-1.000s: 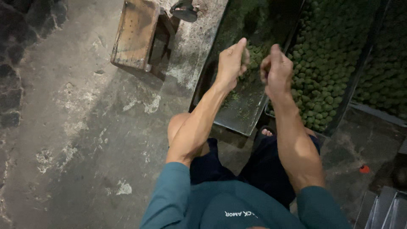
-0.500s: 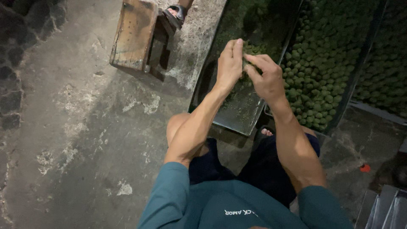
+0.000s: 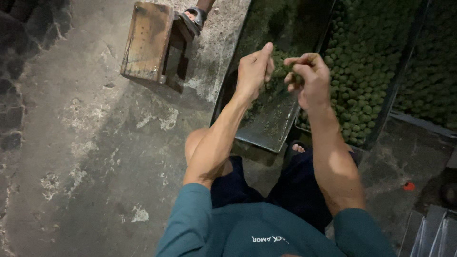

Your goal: The person shapes and rolls green tea leaves by hand, compressing them into small round balls and placing them into a tray.

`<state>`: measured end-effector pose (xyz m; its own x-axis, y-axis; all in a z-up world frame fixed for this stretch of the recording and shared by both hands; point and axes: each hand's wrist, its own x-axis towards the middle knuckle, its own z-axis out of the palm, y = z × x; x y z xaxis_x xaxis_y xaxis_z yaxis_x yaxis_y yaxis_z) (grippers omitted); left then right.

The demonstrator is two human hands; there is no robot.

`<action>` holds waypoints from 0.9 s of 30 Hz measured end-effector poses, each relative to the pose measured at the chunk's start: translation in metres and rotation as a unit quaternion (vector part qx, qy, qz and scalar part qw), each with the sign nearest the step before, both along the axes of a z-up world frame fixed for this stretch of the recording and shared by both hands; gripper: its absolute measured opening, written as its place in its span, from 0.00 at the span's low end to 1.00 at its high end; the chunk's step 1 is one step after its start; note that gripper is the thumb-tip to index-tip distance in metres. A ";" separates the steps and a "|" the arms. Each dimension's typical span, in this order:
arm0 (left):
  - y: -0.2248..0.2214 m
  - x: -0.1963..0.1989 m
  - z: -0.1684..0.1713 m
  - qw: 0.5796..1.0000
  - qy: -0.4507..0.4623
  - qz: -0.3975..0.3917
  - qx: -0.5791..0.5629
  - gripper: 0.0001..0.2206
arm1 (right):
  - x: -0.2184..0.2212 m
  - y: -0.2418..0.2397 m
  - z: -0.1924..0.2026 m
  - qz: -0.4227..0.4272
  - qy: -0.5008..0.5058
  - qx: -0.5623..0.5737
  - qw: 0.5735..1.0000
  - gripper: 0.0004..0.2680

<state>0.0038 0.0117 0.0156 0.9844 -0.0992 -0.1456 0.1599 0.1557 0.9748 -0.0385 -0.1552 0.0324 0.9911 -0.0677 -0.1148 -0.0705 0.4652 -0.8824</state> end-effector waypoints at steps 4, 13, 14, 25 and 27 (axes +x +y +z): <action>-0.007 0.004 -0.014 0.999 0.023 0.017 0.027 0.27 | -0.001 -0.010 -0.005 -0.017 0.019 -0.030 0.999 0.02; -0.002 0.006 -0.010 0.986 0.043 -0.071 -0.146 0.10 | 0.011 -0.024 -0.050 -0.084 -0.029 -0.119 0.989 0.21; 0.002 0.006 -0.007 0.986 0.051 -0.043 -0.153 0.10 | 0.012 -0.021 -0.044 -0.050 -0.009 -0.085 0.995 0.15; -0.013 0.005 -0.049 0.997 0.029 0.032 -0.067 0.28 | 0.012 -0.020 -0.041 -0.075 0.097 0.121 0.985 0.15; -0.008 0.006 -0.042 0.987 0.012 -0.062 -0.146 0.17 | 0.011 -0.017 -0.058 -0.049 0.030 0.026 0.998 0.18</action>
